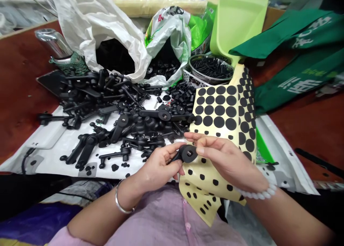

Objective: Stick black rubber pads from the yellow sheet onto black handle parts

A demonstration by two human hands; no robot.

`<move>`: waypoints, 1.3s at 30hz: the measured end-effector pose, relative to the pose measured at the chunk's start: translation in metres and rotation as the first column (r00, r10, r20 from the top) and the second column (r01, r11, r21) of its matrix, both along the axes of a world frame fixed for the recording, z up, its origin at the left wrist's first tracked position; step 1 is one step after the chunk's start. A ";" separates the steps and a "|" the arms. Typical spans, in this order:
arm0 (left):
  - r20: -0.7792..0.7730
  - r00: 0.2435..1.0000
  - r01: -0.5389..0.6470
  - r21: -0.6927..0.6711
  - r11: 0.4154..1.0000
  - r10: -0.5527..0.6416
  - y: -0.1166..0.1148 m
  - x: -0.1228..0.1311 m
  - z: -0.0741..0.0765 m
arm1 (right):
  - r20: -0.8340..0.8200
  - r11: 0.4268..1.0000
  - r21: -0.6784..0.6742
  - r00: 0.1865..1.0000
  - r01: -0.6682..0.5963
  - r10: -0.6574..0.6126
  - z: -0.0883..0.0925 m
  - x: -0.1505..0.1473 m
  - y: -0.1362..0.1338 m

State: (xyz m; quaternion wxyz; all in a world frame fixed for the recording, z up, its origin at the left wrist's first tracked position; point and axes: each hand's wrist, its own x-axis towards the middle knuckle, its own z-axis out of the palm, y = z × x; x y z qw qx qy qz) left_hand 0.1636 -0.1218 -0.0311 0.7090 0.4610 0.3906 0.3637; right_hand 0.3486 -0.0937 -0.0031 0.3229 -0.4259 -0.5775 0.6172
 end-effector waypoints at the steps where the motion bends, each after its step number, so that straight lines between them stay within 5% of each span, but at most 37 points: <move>1: -0.006 1.000 -0.001 0.001 1.000 0.001 0.000 0.000 0.000 | 0.009 1.000 -0.002 1.000 0.001 -0.001 0.000 0.000 0.000; 17: -0.031 0.999 0.019 0.048 0.999 -0.017 -0.002 -0.002 -0.003 | 0.060 1.000 -0.001 0.998 0.031 -0.031 -0.002 0.000 -0.001; 39: -0.092 0.994 -0.066 -0.030 0.997 0.063 0.000 0.003 0.004 | 0.240 0.980 0.188 0.965 0.061 -0.106 0.005 -0.009 -0.006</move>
